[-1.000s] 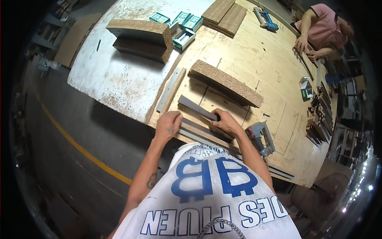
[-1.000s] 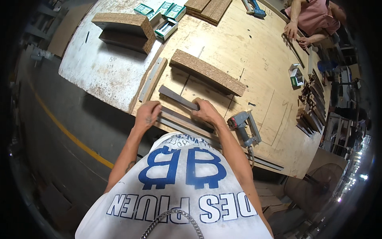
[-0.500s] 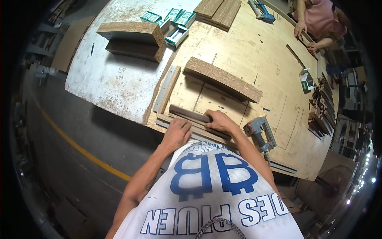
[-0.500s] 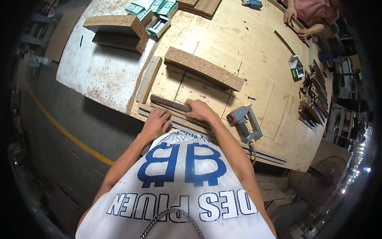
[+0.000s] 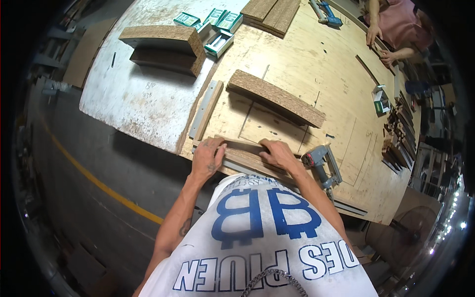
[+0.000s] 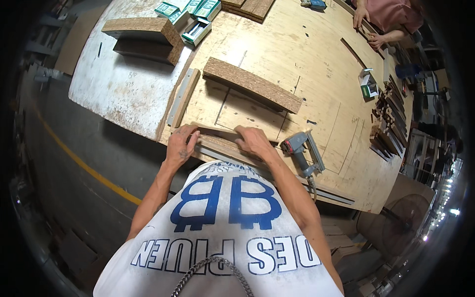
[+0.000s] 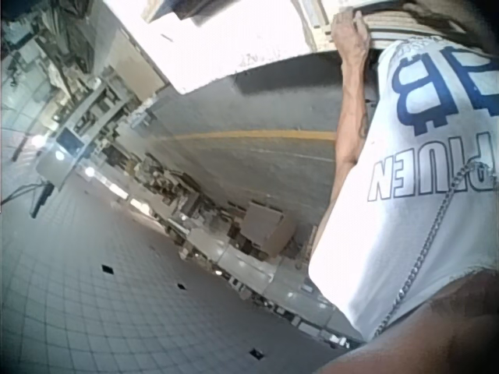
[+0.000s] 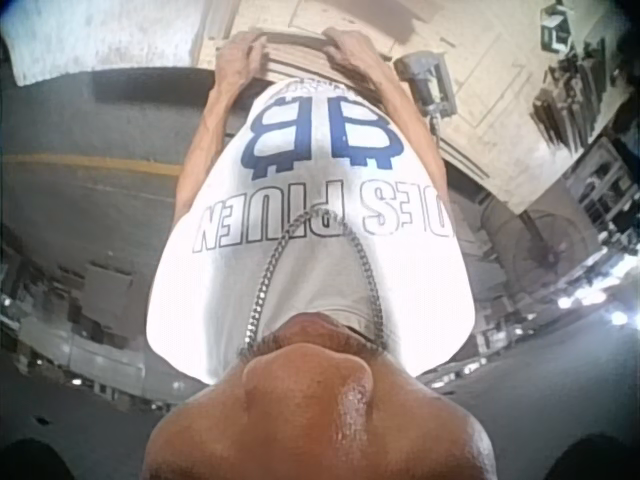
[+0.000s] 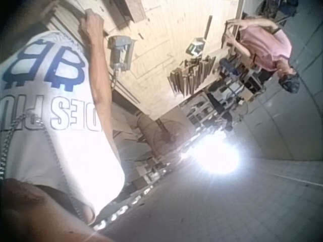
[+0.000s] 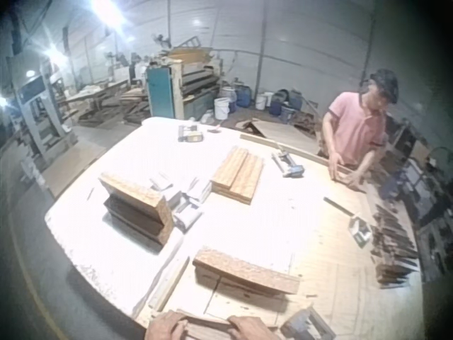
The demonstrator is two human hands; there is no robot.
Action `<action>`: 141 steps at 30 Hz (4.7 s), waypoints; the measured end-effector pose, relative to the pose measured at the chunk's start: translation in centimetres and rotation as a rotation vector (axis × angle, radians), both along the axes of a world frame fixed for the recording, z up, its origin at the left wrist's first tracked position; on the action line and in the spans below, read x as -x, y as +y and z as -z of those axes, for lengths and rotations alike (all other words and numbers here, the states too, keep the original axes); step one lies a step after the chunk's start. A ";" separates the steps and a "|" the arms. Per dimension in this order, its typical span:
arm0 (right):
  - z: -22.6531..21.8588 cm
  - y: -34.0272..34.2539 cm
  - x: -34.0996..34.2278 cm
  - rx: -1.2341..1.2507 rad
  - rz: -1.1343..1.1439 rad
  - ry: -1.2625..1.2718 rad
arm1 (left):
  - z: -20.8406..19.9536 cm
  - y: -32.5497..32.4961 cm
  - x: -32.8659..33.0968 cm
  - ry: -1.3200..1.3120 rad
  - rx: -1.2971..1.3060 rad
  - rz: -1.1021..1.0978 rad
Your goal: Manually aligning wooden slats in a jig and securing them with a pneumatic nail gun.
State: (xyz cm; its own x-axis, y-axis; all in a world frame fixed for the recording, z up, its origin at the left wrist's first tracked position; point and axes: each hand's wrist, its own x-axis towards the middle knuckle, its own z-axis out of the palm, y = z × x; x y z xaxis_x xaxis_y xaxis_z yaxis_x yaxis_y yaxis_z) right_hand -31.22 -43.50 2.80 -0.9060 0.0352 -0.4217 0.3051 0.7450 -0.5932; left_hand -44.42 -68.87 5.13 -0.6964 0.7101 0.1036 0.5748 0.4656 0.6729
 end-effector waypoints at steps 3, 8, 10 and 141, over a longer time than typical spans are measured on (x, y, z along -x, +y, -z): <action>-1.1 -0.6 -0.5 0.167 0.138 -0.096 | -0.5 0.3 0.2 -0.002 -0.035 -0.055; 0.2 0.3 -0.7 -0.014 0.263 0.164 | -0.6 0.5 0.6 0.021 -0.064 -0.142; 0.4 -0.1 -0.5 -0.023 0.150 0.308 | -0.3 0.5 0.5 0.042 -0.060 -0.117; 0.1 6.9 -15.9 -0.583 0.657 -0.059 | 5.3 2.0 2.6 0.376 0.262 0.626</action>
